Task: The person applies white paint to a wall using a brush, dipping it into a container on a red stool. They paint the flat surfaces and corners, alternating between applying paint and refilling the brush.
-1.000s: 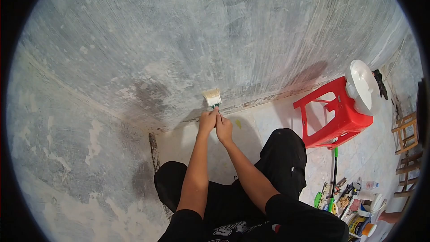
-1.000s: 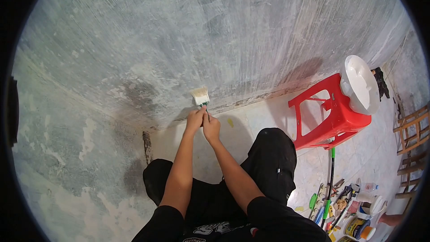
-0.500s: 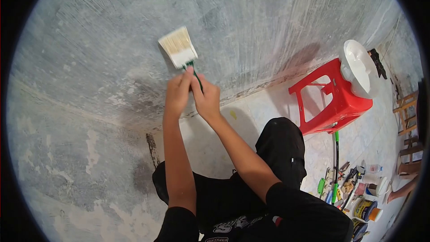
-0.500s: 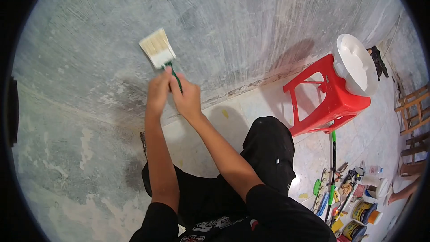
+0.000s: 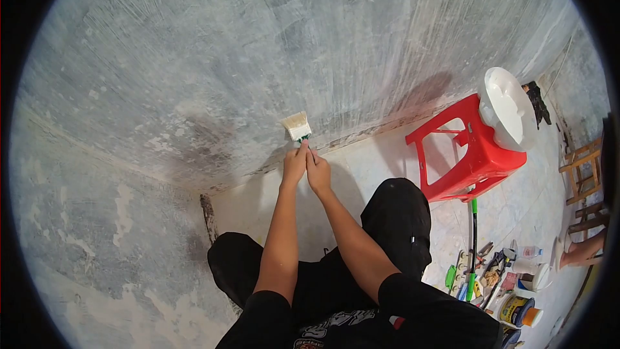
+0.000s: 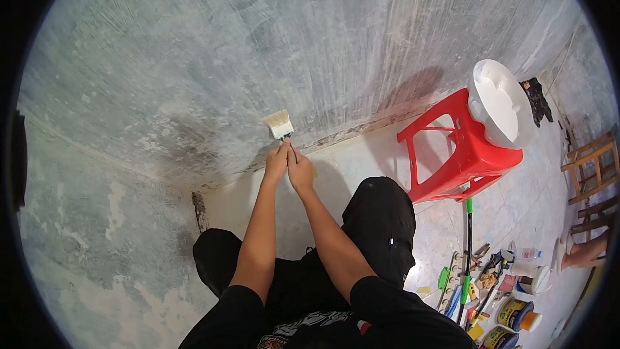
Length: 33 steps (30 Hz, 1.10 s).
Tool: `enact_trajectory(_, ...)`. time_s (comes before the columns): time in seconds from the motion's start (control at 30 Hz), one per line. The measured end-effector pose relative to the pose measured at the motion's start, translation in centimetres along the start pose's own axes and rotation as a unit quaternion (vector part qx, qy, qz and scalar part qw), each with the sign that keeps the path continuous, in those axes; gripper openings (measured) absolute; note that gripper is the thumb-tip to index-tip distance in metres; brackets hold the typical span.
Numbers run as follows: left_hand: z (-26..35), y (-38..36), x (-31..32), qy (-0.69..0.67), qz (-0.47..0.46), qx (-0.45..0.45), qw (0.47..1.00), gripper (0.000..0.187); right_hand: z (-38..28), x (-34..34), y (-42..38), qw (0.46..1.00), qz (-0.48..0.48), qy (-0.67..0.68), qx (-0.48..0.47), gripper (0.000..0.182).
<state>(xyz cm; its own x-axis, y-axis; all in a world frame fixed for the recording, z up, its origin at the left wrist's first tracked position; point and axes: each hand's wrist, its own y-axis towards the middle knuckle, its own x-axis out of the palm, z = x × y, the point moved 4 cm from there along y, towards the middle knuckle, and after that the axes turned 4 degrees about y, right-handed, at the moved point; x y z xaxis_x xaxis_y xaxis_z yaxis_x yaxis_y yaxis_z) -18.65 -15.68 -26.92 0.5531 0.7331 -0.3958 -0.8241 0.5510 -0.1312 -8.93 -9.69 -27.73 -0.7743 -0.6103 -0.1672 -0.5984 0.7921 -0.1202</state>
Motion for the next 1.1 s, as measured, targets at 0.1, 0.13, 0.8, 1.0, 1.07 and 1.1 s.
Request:
enact_trajectory(0.1,0.4,-2.3,-0.2,0.041,-0.005,0.006,0.999,0.066,1.5,0.5,-2.0,0.999,0.033,0.004,-0.001,0.054)
enact_trajectory(0.13,0.9,-3.5,-0.6,0.051,-0.013,-0.040,0.998,0.063,0.6,0.2,-3.1,0.998,0.052,-0.012,-0.012,0.051)
enact_trajectory(0.8,39.2,-18.3,21.6,-0.146,-0.364,0.287,0.874,0.048,-32.4,-53.0,-8.6,0.862,0.252,-0.385,-0.212,0.030)
enact_trajectory(1.0,35.9,-20.8,28.8,-0.151,-0.503,0.247,0.814,0.042,-34.8,-59.6,-2.9,0.736,0.090,-0.667,-0.067,0.020)
enact_trajectory(1.07,33.6,-21.3,31.0,-0.145,-0.534,0.228,0.801,0.038,-33.2,-59.7,-0.1,0.705,0.060,-0.705,-0.044,0.020)
enact_trajectory(1.1,32.9,-21.5,31.2,-0.142,-0.538,0.226,0.800,0.038,-32.3,-59.6,0.9,0.669,0.025,-0.743,-0.024,0.019)
